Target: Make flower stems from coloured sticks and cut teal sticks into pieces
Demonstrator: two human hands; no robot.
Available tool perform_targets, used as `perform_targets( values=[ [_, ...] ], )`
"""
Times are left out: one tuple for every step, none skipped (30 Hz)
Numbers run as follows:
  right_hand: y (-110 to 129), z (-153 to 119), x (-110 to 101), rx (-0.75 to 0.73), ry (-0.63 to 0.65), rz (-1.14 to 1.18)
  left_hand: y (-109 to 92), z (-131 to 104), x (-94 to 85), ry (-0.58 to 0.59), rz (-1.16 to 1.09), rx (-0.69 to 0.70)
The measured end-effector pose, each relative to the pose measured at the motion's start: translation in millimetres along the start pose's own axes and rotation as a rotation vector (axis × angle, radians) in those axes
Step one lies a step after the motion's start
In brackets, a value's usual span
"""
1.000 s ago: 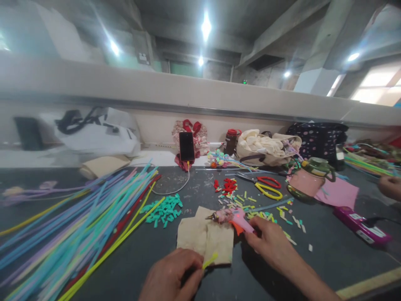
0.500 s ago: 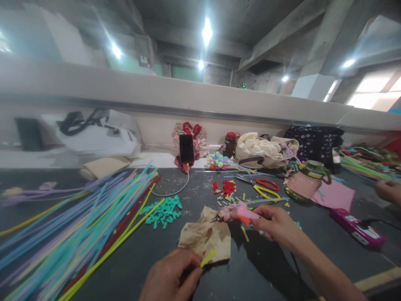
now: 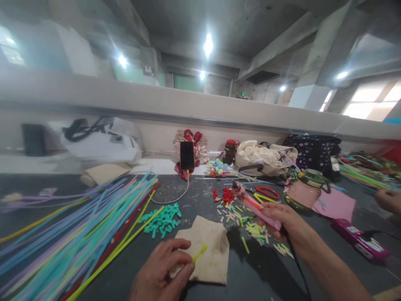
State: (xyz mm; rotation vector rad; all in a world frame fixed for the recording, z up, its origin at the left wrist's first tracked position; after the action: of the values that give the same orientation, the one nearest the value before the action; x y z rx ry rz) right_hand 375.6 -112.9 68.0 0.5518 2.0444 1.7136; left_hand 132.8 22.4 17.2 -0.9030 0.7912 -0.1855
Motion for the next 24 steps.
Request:
perform_targets(
  values=[
    [0.2,-1.0,1.7,-0.002,0.023,0.04,0.0,2.0,-2.7,-0.028,-0.045,-0.021],
    [-0.2,-1.9,3.9,0.004,0.042,0.074,-0.4,3.9,-4.5,-0.043,-0.098,-0.049],
    [-1.4,-2.5,6.7,0.018,0.066,0.113,-1.0,5.3,-5.4,-0.046,-0.155,-0.082],
    [-3.3,-2.9,10.4,0.036,0.096,0.168,-1.6,6.2,-5.3,-0.042,-0.212,-0.117],
    [-5.9,-3.1,14.7,0.059,0.126,0.244,-2.2,6.6,-4.1,-0.032,-0.267,-0.152],
    [-9.2,-3.1,19.9,0.091,0.161,0.337,-2.4,6.5,-2.1,-0.02,-0.319,-0.189],
    [-13.0,-2.8,25.8,0.126,0.199,0.439,-2.2,6.0,0.7,-0.007,-0.369,-0.228],
    [-17.0,-2.2,32.2,0.159,0.237,0.535,-1.7,5.2,3.9,0.009,-0.418,-0.266],
    [-20.9,-1.3,38.6,0.179,0.264,0.614,-0.8,4.3,7.2,0.021,-0.467,-0.306],
    [-24.7,-0.1,44.7,0.188,0.274,0.668,0.4,3.3,10.3,0.028,-0.517,-0.352],
    [-28.1,1.2,50.6,0.185,0.269,0.699,1.7,2.5,13.0,0.032,-0.569,-0.405],
    [-31.0,2.5,55.9,0.169,0.248,0.716,3.0,1.7,15.1,0.034,-0.626,-0.458],
    [-33.2,3.6,60.9,0.146,0.223,0.724,4.0,1.1,16.6,0.035,-0.684,-0.508],
    [-34.9,4.2,65.8,0.123,0.209,0.722,4.6,0.7,17.4,0.041,-0.739,-0.557],
    [-36.1,4.4,70.5,0.099,0.207,0.711,4.7,0.3,17.5,0.049,-0.789,-0.602],
    [-36.8,4.0,74.8,0.075,0.217,0.685,4.5,-0.1,16.9,0.054,-0.832,-0.644],
    [-37.3,3.2,78.7,0.047,0.229,0.643,4.0,-0.5,15.7,0.053,-0.865,-0.683],
    [-37.8,2.2,81.8,0.021,0.234,0.583,3.3,-1.2,14.0,0.045,-0.892,-0.722],
    [-38.5,1.0,84.0,0.0,0.226,0.509,2.3,-2.0,12.0,0.029,-0.916,-0.759],
    [-39.4,0.0,85.4,-0.021,0.202,0.432,1.1,-3.0,9.9,0.011,-0.939,-0.785],
    [-40.4,-1.0,86.0,-0.04,0.172,0.359,-0.4,-3.9,7.8,-0.008,-0.962,-0.794],
    [-41.5,-1.8,86.3,-0.057,0.147,0.301,-2.4,-4.8,5.9,-0.021,-0.985,-0.79],
    [-42.7,-2.5,86.3,-0.074,0.125,0.261,-4.6,-5.8,4.2,-0.034,-1.004,-0.781],
    [-44.2,-3.0,86.2,-0.089,0.107,0.237,-7.1,-6.8,2.7,-0.047,-1.016,-0.774]
  ],
)
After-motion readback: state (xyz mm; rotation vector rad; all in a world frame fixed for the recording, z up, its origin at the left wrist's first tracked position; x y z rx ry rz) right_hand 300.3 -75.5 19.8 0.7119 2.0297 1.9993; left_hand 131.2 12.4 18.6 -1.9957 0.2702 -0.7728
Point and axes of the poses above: each hand's wrist, its own z-axis towards the middle knuckle, its own x-axis out of the palm, y = z × x, the point moved 2 cm from there along z, towards the middle knuckle, and after that the axes turned 4 degrees about -z, right-handed, at the moved point
